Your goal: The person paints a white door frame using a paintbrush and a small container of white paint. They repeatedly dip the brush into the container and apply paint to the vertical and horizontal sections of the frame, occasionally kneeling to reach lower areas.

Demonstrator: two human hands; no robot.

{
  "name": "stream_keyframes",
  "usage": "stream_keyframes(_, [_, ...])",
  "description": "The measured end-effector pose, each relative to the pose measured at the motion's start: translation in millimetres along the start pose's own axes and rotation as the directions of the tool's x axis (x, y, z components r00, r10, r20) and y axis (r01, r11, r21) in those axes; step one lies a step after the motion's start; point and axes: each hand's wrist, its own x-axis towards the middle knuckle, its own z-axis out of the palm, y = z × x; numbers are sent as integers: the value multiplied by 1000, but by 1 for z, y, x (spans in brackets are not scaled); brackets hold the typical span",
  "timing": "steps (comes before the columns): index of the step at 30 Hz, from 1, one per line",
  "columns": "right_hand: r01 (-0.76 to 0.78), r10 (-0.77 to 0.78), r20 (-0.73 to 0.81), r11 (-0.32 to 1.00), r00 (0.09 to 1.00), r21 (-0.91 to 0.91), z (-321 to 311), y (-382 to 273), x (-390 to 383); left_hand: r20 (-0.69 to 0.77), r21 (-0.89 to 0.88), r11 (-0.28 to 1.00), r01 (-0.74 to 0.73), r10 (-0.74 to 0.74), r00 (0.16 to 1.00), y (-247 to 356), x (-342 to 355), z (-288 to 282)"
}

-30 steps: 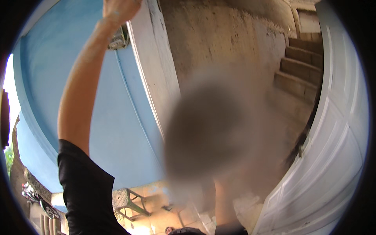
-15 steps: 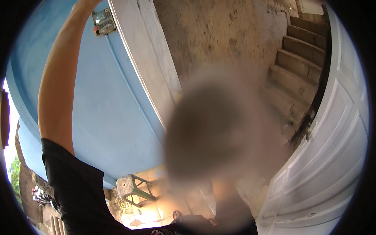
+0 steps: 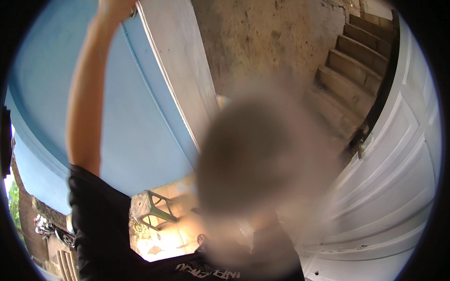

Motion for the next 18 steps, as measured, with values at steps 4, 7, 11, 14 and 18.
stream_keyframes(4, [-95, 87, 44, 963, 995, 253, -25, 18, -35, 264, -488, 872, -32, 183, 947, 125, -171, -48])
stream_keyframes(7, [-125, 124, 14, 976, 992, 180, -29, 26, -48, 528, -787, 311, 533, -106, 842, 197, -233, -70])
stream_keyframes(11, [-63, 65, 21, 995, 998, -75, -33, 19, -59, 406, -684, 626, 374, -99, 908, 215, -238, -90])
stream_keyframes(14, [-63, 66, 31, 995, 997, -76, -39, 12, -63, 341, -684, 634, 360, -159, 927, 218, -235, -91])
stream_keyframes(18, [-67, 70, 47, 996, 996, -60, -38, 12, -64, 264, -663, 659, 355, -239, 935, 226, -251, -82])
